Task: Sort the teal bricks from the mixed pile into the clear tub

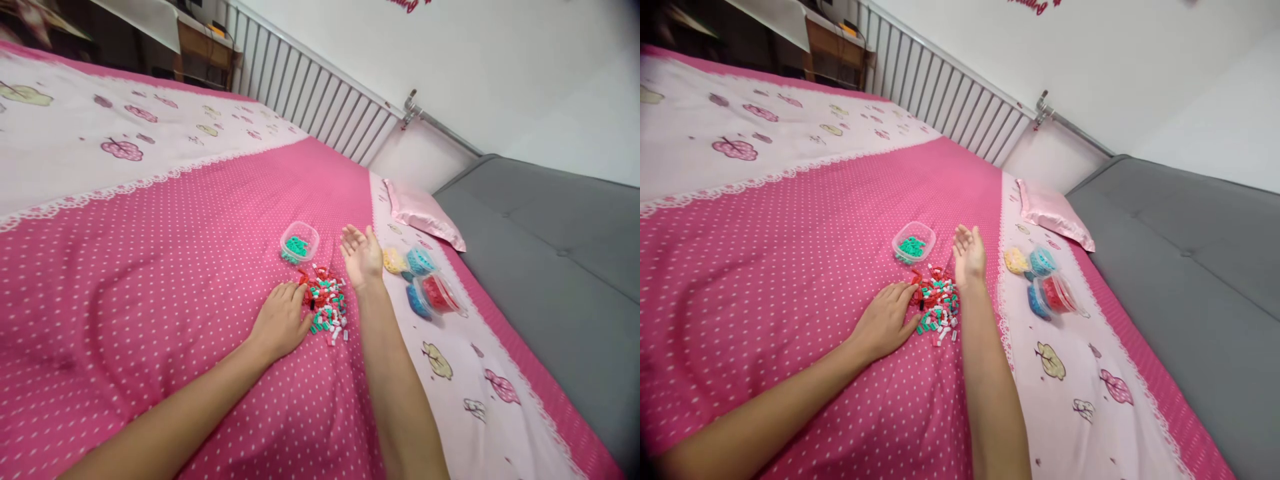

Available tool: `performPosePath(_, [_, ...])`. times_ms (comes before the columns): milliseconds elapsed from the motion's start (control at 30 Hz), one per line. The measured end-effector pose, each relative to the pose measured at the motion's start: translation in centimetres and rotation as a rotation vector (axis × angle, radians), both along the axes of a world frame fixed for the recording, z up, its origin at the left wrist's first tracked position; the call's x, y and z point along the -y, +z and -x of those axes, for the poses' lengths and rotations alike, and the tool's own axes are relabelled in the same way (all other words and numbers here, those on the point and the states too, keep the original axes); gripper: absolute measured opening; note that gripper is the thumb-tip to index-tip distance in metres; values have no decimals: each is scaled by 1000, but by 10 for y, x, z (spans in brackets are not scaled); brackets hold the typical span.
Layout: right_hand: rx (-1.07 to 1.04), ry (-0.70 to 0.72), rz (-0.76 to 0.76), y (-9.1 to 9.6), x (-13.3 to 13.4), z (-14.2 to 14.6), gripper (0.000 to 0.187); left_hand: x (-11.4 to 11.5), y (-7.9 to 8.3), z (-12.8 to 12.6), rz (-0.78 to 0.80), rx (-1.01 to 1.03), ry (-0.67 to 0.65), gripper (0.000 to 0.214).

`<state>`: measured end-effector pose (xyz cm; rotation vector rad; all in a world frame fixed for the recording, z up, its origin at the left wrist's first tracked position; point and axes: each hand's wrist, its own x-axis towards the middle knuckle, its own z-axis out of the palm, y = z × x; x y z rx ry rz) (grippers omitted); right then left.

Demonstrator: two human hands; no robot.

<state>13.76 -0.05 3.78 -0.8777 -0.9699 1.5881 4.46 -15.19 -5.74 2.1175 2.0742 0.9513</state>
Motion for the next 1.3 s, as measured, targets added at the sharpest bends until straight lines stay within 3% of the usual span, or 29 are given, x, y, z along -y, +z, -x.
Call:
performPosePath(67, [-5,-66,32,-14,-2,-22,34,-2,1,1,-5,4,8,44])
performPosePath(267, [63,-196,90,-81,-3,-62,26,-7,3,2,-8,28,24,40])
performPosePath(367, [58,-207,66,-97,-3,-69,27,-7,3,2,7,35,29,41])
performPosePath(567, [328,-143,-47,-98,0,-70,39,-11,-2,3,83,74,19,65])
performPosePath(700, [418,-58,-106,-100,7,-62,48,-25,-1,-1,143,147,-4,68])
performPosePath(933, [297,110,-99,-103,15,-48,55,-67,3,-18,118,336,21,76])
performPosePath(1033, [209,153,-86,-102,16,-46,53,-82,3,-19,95,435,-13,72])
performPosePath(1167, [104,338,-58,-91,21,-52,55,-94,3,-19,75,584,-107,61])
performPosePath(1233, [154,435,-125,-82,25,-62,61,-95,3,-18,58,672,-157,58])
performPosePath(1300, [278,524,-247,-74,27,-73,81,-92,1,-17,32,768,-192,59])
